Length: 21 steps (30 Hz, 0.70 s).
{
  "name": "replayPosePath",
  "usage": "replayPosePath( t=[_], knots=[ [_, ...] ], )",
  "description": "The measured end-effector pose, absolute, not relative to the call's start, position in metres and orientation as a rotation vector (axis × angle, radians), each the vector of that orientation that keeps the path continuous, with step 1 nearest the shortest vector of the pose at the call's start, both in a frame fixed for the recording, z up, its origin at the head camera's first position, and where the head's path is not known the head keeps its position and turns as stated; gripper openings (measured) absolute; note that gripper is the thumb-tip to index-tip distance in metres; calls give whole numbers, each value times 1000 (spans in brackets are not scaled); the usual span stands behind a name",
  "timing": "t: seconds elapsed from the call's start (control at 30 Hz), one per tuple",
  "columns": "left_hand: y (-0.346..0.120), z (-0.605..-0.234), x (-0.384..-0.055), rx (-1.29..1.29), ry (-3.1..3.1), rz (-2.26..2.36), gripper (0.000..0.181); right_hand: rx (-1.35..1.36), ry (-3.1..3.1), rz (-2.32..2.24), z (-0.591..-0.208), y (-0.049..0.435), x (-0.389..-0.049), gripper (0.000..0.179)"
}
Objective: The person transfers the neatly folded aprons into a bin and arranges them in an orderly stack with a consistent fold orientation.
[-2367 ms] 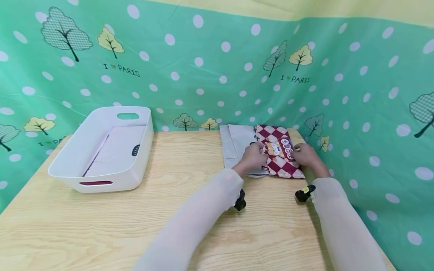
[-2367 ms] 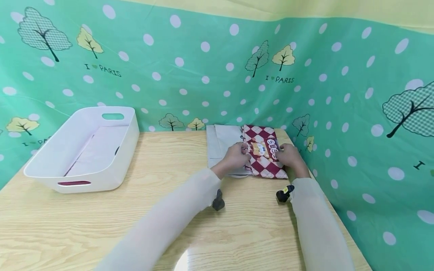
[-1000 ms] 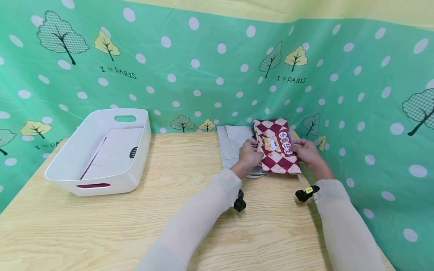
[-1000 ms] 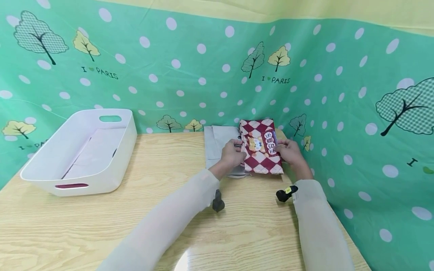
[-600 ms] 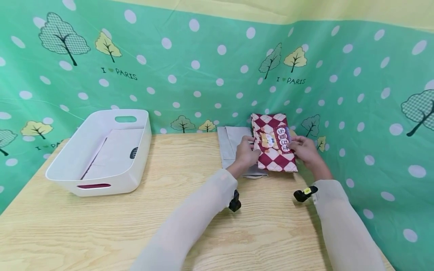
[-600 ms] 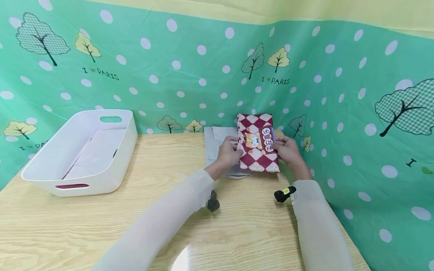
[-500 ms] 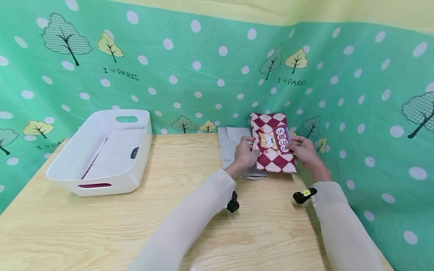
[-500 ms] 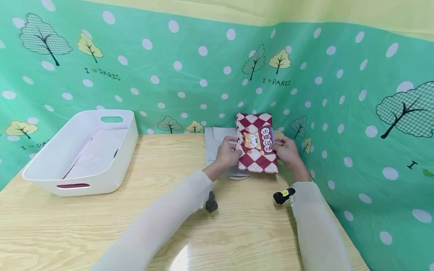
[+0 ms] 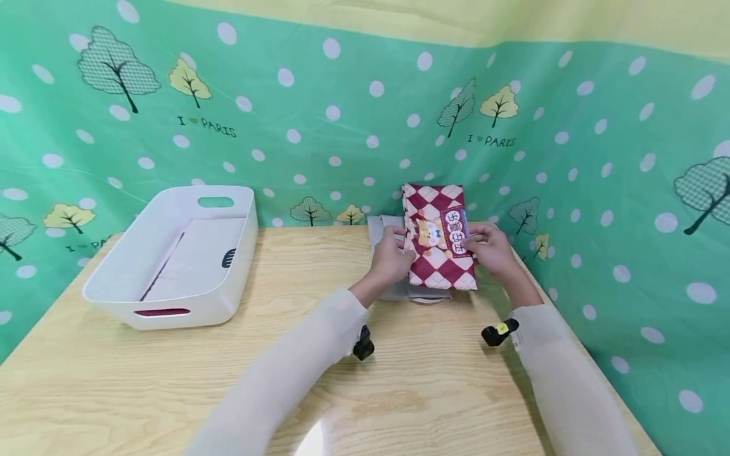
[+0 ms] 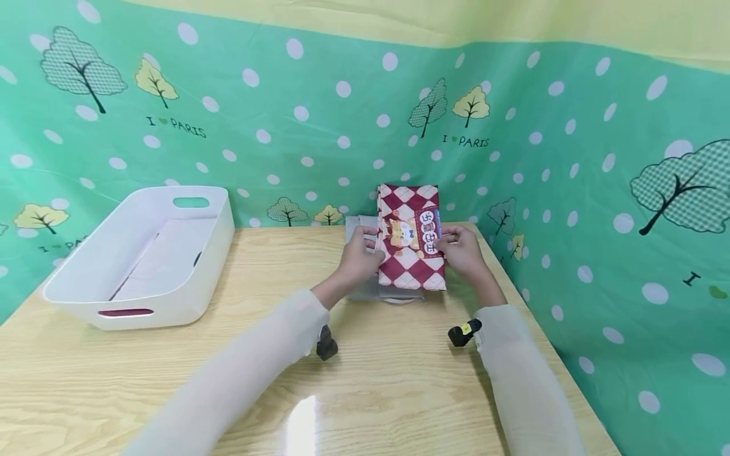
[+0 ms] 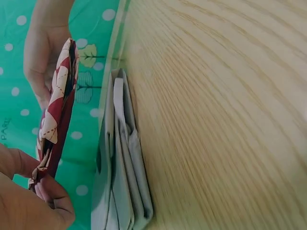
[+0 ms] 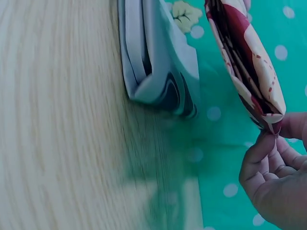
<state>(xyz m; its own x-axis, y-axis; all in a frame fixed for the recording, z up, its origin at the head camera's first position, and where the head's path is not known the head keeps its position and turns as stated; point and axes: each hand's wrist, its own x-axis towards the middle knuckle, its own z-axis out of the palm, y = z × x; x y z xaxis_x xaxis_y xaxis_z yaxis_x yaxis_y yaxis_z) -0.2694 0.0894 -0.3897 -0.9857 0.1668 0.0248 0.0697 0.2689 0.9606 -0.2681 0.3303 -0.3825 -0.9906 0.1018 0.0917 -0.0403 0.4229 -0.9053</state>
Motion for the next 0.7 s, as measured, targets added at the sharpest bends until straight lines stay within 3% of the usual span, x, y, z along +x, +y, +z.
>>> replayPosePath(
  t=[0.7],
  knots=[
    [17, -387, -257, 211, 2453, 1862, 45, 93, -2572, 1596, -386, 266, -275, 37]
  ],
)
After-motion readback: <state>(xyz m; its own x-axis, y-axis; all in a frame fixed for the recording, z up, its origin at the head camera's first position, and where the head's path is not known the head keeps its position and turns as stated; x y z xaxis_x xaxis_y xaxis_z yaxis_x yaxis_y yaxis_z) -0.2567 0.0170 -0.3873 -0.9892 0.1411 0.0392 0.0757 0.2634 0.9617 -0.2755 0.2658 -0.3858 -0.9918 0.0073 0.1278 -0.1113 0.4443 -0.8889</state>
